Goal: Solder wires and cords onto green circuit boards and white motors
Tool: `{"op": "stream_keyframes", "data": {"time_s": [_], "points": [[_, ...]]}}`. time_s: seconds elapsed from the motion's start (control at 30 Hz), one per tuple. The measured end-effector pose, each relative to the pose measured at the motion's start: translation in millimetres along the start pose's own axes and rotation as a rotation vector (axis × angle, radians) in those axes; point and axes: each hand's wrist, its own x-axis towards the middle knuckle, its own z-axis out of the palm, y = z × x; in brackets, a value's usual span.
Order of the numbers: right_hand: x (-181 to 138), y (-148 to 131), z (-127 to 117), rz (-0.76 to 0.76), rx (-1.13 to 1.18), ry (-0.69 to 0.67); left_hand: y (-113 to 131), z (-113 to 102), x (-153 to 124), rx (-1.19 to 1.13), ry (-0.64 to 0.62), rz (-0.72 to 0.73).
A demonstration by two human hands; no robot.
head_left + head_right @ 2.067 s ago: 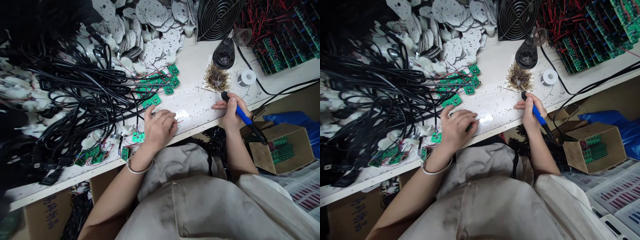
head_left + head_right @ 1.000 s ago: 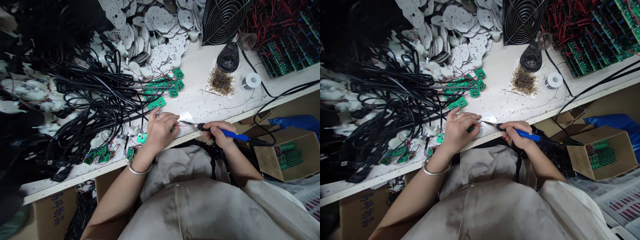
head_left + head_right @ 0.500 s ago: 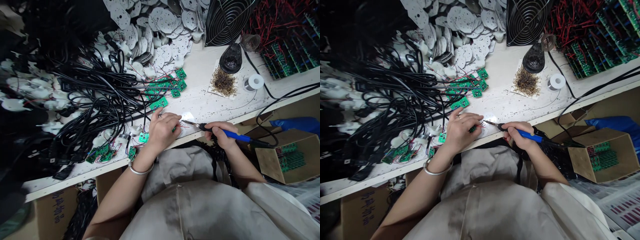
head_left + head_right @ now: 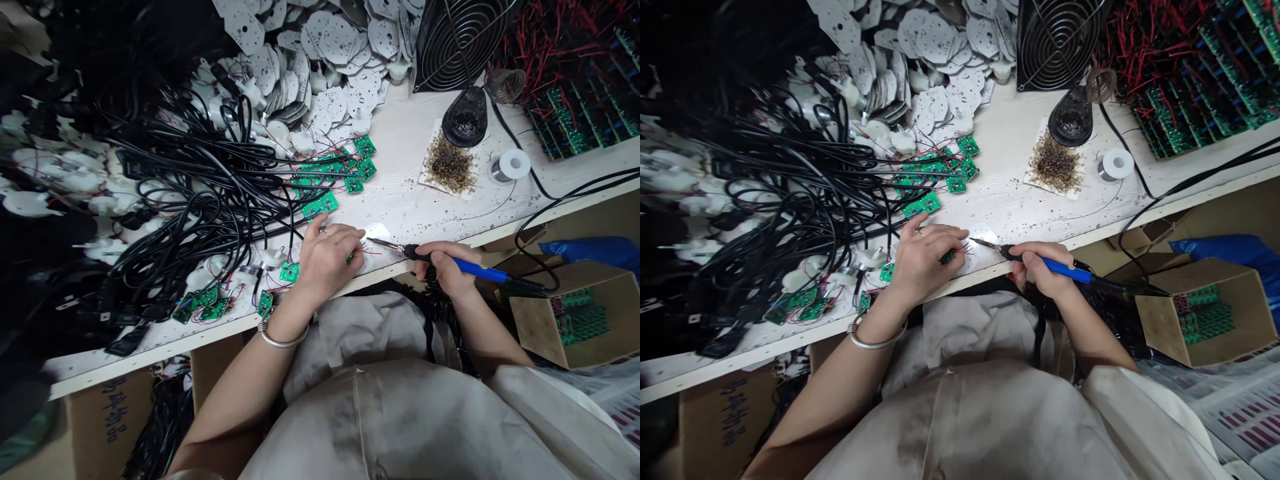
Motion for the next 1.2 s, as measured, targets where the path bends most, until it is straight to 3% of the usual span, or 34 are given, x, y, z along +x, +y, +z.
{"op": "stream_keyframes", "data": {"time_s": [0.2, 0.47, 0.8, 1.07, 1.2], "points": [[0.9, 2.2, 2.5, 0.025, -0.002, 0.061, -0.6, 1.2, 0.1, -0.010, -0.014, -0.015], [3.2, 0.9, 8.9, -0.007, 0.117, 0.287, 0.7, -5.5, -6.9, -0.009, 0.039, 0.086], [5.4, -3.4, 13.1, -0.009, 0.148, 0.317, 11.7, -4.4, -6.0, -0.057, 0.087, 0.106], [3.3, 0.4, 11.8, 0.030, 0.138, 0.303, 15.4, 1.6, -1.1, -0.050, 0.123, -0.074], [1.8, -0.6, 9.5, 0.042, 0.132, 0.271, 15.1, 7.5, -1.5, 0.007, 0.180, -0.064]]}}
